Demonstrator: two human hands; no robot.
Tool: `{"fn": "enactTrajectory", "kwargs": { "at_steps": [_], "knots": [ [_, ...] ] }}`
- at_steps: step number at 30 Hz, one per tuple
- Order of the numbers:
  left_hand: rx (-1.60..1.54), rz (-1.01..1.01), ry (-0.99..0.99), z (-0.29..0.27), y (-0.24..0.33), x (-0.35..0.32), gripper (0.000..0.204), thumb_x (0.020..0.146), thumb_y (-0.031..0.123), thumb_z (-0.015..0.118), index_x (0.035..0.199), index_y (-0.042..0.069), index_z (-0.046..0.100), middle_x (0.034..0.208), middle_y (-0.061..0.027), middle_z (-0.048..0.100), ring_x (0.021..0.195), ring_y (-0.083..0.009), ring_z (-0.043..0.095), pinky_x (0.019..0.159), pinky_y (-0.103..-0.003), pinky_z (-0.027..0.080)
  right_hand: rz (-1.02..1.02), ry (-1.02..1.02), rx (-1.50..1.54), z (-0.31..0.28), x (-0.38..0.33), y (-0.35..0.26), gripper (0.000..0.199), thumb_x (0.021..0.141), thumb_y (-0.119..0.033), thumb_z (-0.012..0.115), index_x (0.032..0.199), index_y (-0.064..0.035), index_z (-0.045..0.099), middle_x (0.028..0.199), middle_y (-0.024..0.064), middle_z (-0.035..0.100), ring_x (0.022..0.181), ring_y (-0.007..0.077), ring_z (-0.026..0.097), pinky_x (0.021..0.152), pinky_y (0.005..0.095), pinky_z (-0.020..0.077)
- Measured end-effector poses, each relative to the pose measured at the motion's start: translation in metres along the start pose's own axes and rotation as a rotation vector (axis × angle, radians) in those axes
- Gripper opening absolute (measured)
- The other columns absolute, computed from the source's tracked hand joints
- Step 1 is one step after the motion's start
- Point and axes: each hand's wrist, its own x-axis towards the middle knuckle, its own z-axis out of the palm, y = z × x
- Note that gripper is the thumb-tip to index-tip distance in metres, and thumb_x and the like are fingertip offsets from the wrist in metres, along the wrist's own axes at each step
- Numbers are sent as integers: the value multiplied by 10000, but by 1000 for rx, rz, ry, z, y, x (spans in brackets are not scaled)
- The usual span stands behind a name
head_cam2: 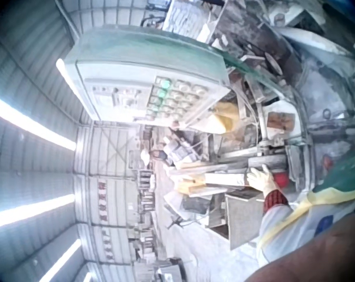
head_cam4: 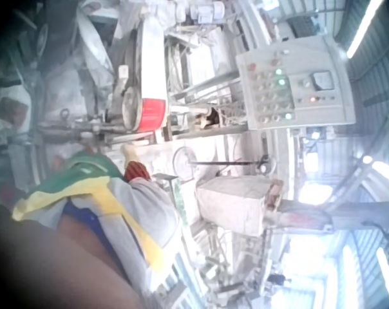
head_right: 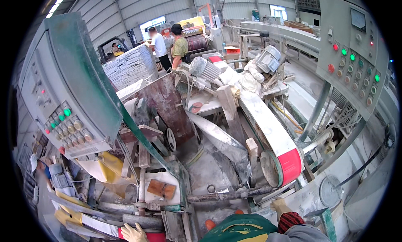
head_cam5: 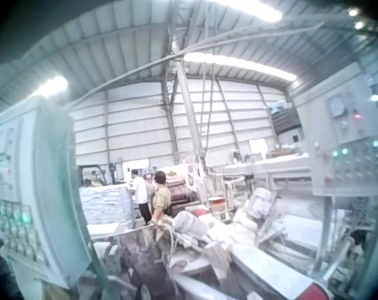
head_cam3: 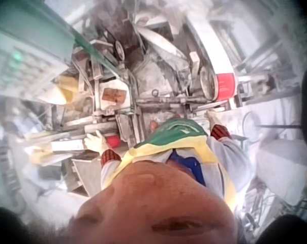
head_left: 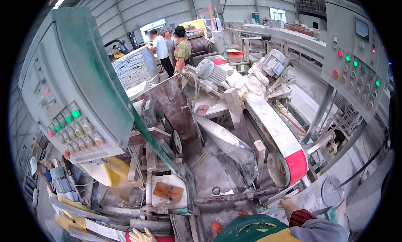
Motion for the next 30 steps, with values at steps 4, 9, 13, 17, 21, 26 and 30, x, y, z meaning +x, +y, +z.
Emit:
{"fn": "enactTrajectory", "kwargs": {
  "at_steps": [4, 9, 13, 17, 21, 26, 30],
  "knots": [
    [1, 24, -32, -4, 9, 1, 676, 883, 597, 469, 1302, 70, 517, 1263, -223, 518, 1161, -393, 488, 947, -525, 404, -322, -80, -490, 21, 3, -5, 455, 915, -150, 541, 1347, -27, 467, 974, 183, 678, 755, 252, 689, 615, 332, 559],
    [-21, -10, -167, -9, 11, -1, 697, 892, 609, 439, 1347, 81, 477, 1314, -233, 489, 1218, -396, 452, 992, -524, 378, -312, -196, -502, 59, -15, -28, 470, 900, -99, 540, 1354, -7, 458, 949, 179, 682, 776, 240, 688, 661, 331, 568],
    [-33, 5, -187, 8, 3, -3, 712, 902, 626, 408, 1360, 83, 466, 1371, -248, 447, 1238, -408, 431, 1007, -534, 356, -350, -239, -527, 74, -13, -20, 467, 864, -150, 555, 1317, -42, 522, 939, 160, 691, 727, 217, 684, 651, 330, 556],
    [-87, 35, -105, 12, 2, -8, 726, 885, 639, 436, 1341, 76, 491, 1352, -267, 461, 1213, -423, 451, 976, -542, 385, -323, -233, -531, 65, -6, -5, 481, 835, -193, 565, 1303, -81, 558, 915, 135, 694, 703, 204, 685, 624, 323, 546],
    [-104, 90, 4, 7, 12, -13, 777, 798, 678, 534, 1278, 67, 521, 1259, -286, 505, 1162, -430, 476, 932, -563, 404, -267, -219, -693, 46, 4, 9, 441, 831, -228, 580, 1250, -92, 595, 894, 124, 693, 711, 202, 691, 613, 323, 556],
    [-21, 160, 221, 32, 3, -21, 762, 787, 684, 549, 1245, 75, 551, 1189, -295, 551, 1076, -446, 537, 849, -572, 450, -246, -174, -595, 44, -29, 4, 380, 860, -177, 533, 1214, -59, 604, 850, 119, 682, 710, 199, 676, 639, 327, 563],
    [18, 192, 280, 41, 4, -24, 762, 795, 686, 535, 1246, 71, 554, 1203, -295, 550, 1083, -449, 535, 848, -576, 446, -215, -154, -526, 45, -38, 0, 418, 864, -119, 522, 1270, -29, 564, 856, 137, 674, 723, 221, 675, 656, 337, 569]
  ]
}}
